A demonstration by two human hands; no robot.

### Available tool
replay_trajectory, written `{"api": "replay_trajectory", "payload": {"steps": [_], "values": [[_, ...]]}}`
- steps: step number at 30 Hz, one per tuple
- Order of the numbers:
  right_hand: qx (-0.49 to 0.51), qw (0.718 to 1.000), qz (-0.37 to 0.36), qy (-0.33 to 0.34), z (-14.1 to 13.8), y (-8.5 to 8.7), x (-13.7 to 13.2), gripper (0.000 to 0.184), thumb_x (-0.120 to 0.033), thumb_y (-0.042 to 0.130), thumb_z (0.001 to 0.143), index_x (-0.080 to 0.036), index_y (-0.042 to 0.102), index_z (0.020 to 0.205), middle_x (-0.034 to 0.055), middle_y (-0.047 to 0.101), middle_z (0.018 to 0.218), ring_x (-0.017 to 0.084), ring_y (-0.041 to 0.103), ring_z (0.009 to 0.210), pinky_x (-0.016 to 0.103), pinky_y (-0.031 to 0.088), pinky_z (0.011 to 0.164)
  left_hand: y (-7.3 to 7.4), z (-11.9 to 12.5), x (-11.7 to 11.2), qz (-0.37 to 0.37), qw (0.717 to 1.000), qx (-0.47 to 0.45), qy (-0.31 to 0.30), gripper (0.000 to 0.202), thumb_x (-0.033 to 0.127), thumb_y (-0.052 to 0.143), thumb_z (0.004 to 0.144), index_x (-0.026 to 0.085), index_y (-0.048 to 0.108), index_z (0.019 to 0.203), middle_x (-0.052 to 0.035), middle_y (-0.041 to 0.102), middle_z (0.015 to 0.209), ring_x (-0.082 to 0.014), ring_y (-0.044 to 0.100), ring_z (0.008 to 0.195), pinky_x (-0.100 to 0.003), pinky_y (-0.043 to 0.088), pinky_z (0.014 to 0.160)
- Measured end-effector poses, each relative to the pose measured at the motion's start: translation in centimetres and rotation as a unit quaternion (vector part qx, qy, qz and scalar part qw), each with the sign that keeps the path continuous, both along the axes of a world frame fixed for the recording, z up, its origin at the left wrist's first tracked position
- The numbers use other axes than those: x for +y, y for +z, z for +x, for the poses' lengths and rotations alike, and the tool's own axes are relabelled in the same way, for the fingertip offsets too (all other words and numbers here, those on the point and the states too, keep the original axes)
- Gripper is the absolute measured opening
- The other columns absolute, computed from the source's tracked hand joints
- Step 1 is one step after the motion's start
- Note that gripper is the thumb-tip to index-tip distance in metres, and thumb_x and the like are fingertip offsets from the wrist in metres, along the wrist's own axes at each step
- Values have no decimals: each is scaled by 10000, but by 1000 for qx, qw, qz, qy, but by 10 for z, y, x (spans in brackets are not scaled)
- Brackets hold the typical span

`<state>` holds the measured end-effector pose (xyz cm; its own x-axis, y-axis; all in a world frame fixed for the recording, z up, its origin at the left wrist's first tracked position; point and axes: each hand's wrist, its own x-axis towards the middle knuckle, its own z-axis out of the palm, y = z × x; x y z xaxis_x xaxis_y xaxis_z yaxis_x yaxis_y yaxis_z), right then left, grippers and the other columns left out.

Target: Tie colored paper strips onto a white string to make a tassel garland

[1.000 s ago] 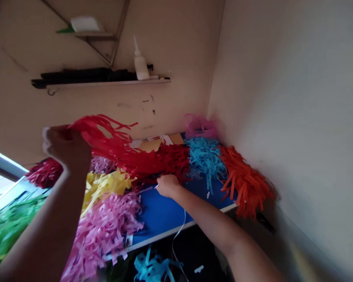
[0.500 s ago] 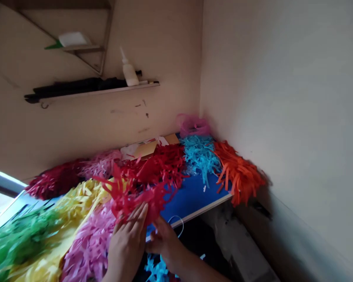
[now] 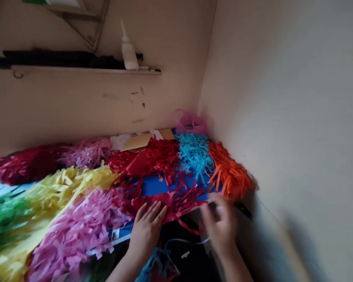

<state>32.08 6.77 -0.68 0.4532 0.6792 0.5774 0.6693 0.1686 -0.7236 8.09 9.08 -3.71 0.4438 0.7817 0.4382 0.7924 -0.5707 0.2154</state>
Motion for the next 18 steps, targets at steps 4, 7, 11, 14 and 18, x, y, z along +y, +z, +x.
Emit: {"api": "replay_trajectory", "payload": {"steps": [4,7,11,14,18], "values": [[-223,931,-130,257,-54,-29,-3,381,-167,542,848,-284,656,1192,66,706,1167,238,700,964,344,563,809,3,13,7,-9,1000,-7,-22,445,41,393,856,200,656,1176,-115,668,1254,-252,622,1170,-503,399,1060],[-262,922,-121,257,-66,-36,16,403,-53,487,812,-267,713,1068,35,744,1088,215,720,881,325,552,779,9,-6,14,-19,999,27,17,489,15,374,825,186,630,1204,-114,652,1281,-260,613,1179,-505,425,1011],[-288,897,-109,317,-58,-28,32,329,-69,528,804,-251,724,997,21,736,1122,206,713,909,309,529,770,25,-66,9,-41,984,109,137,468,65,412,828,229,629,1209,-100,656,1280,-328,585,1193,-619,352,1011],[-304,877,-130,350,-58,-22,36,272,-112,557,815,-241,721,989,23,727,1145,204,711,884,301,516,755,42,-92,-9,-15,973,147,180,476,127,476,799,244,618,1238,-137,630,1307,-386,557,1201,-627,378,952],[-317,860,-164,364,-62,-18,36,208,-228,542,890,-230,714,1007,41,719,1161,215,699,915,299,502,774,52,-57,-27,-2,995,96,27,642,202,580,743,287,486,1372,-85,511,1445,-320,452,1325,-520,328,1071]]}}
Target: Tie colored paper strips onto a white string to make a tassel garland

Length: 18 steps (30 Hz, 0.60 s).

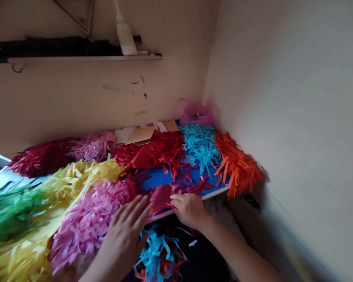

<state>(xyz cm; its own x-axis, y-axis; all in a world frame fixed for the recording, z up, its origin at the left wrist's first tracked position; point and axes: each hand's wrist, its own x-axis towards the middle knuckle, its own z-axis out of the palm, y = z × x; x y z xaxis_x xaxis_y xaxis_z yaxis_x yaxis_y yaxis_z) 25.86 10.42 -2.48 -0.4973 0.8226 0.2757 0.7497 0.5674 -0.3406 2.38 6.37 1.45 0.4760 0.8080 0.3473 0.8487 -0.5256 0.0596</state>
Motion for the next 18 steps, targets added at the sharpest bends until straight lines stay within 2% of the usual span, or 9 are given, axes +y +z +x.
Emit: {"api": "replay_trajectory", "payload": {"steps": [2,4,6,8,10,13,18], "values": [[-1,1000,-19,2,2,1,2,230,-248,538,897,-218,704,1053,49,725,1140,221,694,938,303,500,791,-6,26,3,-49,998,-49,-5,531,240,586,784,245,536,1312,-97,624,1320,-293,560,1209,-503,334,1074],[14,999,-49,5,6,4,6,251,-209,559,871,-226,705,1074,33,735,1115,209,691,957,295,492,820,-15,39,14,-86,993,-80,21,340,202,548,829,218,635,1158,-89,731,1089,-267,661,1003,-491,388,999],[39,994,-100,-2,10,10,13,255,-165,577,842,-257,724,1030,-5,748,1077,176,688,967,260,477,836,-24,36,28,-120,986,-101,49,233,178,527,852,236,687,1010,-56,755,946,-238,679,913,-448,407,939],[49,986,-156,-38,11,16,23,207,-196,581,855,-280,738,959,-37,762,996,142,694,919,218,464,784,-28,24,40,-144,981,-111,72,187,232,525,884,254,701,943,-36,759,907,-216,678,900,-401,400,909],[40,978,-185,-87,7,22,33,175,-310,567,891,-272,736,907,-35,764,866,135,695,809,206,440,671,-28,15,50,-152,977,-107,103,218,320,502,920,242,705,913,-34,762,846,-204,684,836,-375,396,878],[15,972,-184,-148,-5,24,45,285,-429,540,902,-234,719,796,0,732,706,157,667,671,229,352,547,-23,14,62,-160,971,-84,156,280,373,478,936,223,710,890,-28,749,718,-202,685,719,-365,387,832],[-32,964,-170,-202,-16,19,51,256,-408,555,879,-233,704,767,34,736,732,187,665,702,253,280,536,-14,25,75,-181,964,-45,188,274,385,496,920,232,707,836,-26,759,755,-209,702,759,-337,367,777]]}}
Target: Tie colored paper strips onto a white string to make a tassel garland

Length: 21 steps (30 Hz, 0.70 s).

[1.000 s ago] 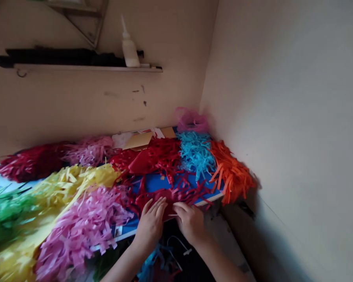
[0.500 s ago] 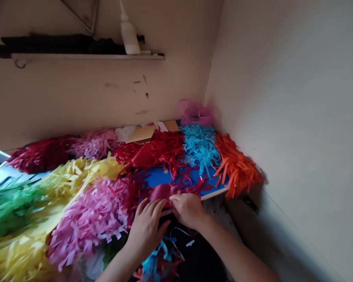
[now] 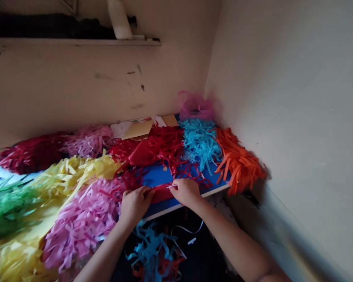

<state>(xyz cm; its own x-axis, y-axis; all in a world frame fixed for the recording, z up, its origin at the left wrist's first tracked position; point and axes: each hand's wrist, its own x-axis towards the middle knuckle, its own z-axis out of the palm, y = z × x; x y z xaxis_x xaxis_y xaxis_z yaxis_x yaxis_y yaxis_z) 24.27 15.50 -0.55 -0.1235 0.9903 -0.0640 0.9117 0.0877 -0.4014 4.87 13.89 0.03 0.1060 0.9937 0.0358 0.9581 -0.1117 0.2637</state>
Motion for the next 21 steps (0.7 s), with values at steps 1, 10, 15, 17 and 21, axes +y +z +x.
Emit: {"api": "replay_trajectory", "payload": {"steps": [1,10,15,17,21], "values": [[-9,1000,-1,-4,0,0,0,255,-406,550,879,-234,703,769,35,736,735,188,665,703,255,274,535,1,1,2,-7,1000,7,3,281,383,491,920,226,705,828,-32,757,743,-211,702,752,-338,364,772],[-45,999,-18,-3,-3,-1,10,244,-415,560,867,-238,685,755,25,738,749,179,664,693,247,288,532,0,3,9,-34,998,47,8,280,373,474,917,211,694,857,-58,760,760,-223,699,746,-349,359,754],[-61,998,-8,-10,-2,6,11,192,-397,618,841,-233,683,766,30,728,747,196,670,714,246,342,554,-1,5,7,-4,998,58,4,245,355,493,910,196,677,886,-68,740,747,-234,676,724,-377,375,757],[-72,997,13,-35,2,16,3,176,-382,629,842,-222,688,887,64,734,878,227,676,778,262,377,582,1,6,5,25,998,61,-14,214,311,494,910,194,665,960,-92,735,887,-260,658,854,-414,378,815],[-38,992,107,55,12,26,-20,255,-305,595,877,-235,646,1117,76,671,1171,220,668,914,278,447,700,6,5,4,60,987,63,-135,186,214,502,889,253,682,913,-52,703,997,-252,578,1012,-436,344,954]]}}
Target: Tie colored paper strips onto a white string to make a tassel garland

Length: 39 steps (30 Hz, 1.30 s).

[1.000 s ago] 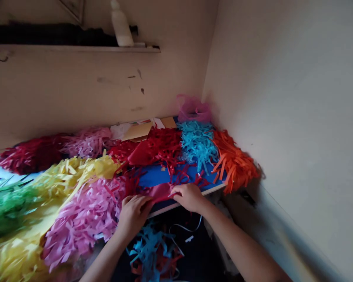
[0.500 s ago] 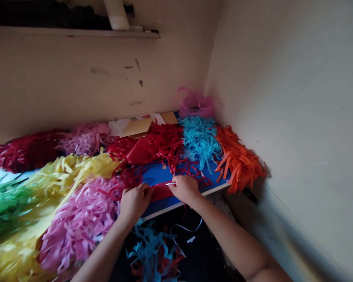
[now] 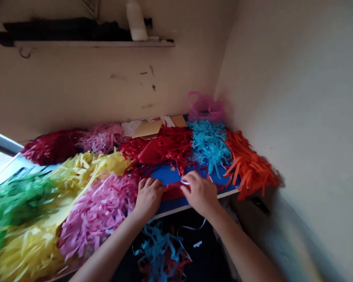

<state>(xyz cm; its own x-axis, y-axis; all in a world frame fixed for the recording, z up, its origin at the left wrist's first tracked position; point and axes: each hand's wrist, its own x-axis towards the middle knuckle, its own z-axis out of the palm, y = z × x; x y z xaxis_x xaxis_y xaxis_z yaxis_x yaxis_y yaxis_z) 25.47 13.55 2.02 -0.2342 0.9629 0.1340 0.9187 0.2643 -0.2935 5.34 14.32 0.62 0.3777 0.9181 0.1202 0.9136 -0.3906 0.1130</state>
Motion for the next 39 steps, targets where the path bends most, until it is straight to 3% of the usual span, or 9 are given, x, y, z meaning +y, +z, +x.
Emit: {"api": "replay_trajectory", "payload": {"steps": [2,4,8,12,17,24,32,36,39], "values": [[3,990,0,142,1,-7,-6,266,-254,603,861,-244,657,1121,53,678,1167,200,676,879,272,458,717,2,-2,-2,-1,998,4,-58,169,198,532,851,255,691,862,-46,702,899,-250,569,985,-449,322,1005],[-2,978,-25,207,-1,-17,-4,283,-213,597,853,-232,665,1127,51,691,1150,200,683,837,277,460,695,3,-4,-7,8,996,1,-92,142,230,577,805,238,696,883,-63,701,870,-273,558,992,-500,260,1073],[24,984,-38,175,0,-30,16,199,-200,544,897,-225,707,1009,24,732,1052,194,686,889,275,463,739,-2,-5,-15,57,994,-27,-93,247,298,618,764,211,696,981,-85,712,939,-299,564,1006,-567,162,1131],[41,983,-46,174,6,-26,32,252,-286,686,810,-242,700,1058,7,739,1025,187,683,908,268,468,773,-12,-8,-11,59,995,-74,-34,206,204,577,807,253,712,955,-37,737,915,-269,607,982,-580,196,1098],[46,981,-68,175,15,-26,46,151,-281,637,866,-274,760,954,-9,735,1032,157,675,933,233,448,757,-17,-21,-5,27,993,-117,21,198,310,541,899,289,731,848,-14,750,905,-232,620,972,-507,292,1029],[26,991,-90,90,6,-25,55,182,-338,604,861,-241,755,892,13,739,959,179,671,868,242,410,661,-12,-20,6,-4,995,-69,66,345,360,493,910,229,687,657,-44,732,787,-254,603,914,-434,368,840],[-17,992,-108,56,-2,-18,59,139,-355,653,798,-238,721,767,9,730,867,191,669,797,241,383,607,-5,-15,14,-14,998,-25,59,279,353,549,865,222,696,668,-53,717,732,-281,603,875,-488,372,873],[-37,995,-64,70,-2,-10,45,208,-332,603,862,-226,694,1017,68,683,1086,210,657,881,268,413,687,1,-15,11,21,999,-27,23,175,270,553,873,285,722,915,-44,719,976,-282,559,1051,-544,255,1052],[-51,987,-49,145,-2,-11,35,215,-311,588,887,-257,686,1071,46,670,1132,184,653,889,262,418,722,3,-14,7,54,997,-13,-58,266,163,516,869,324,728,884,-11,720,985,-277,541,1099,-574,121,1127]]}}
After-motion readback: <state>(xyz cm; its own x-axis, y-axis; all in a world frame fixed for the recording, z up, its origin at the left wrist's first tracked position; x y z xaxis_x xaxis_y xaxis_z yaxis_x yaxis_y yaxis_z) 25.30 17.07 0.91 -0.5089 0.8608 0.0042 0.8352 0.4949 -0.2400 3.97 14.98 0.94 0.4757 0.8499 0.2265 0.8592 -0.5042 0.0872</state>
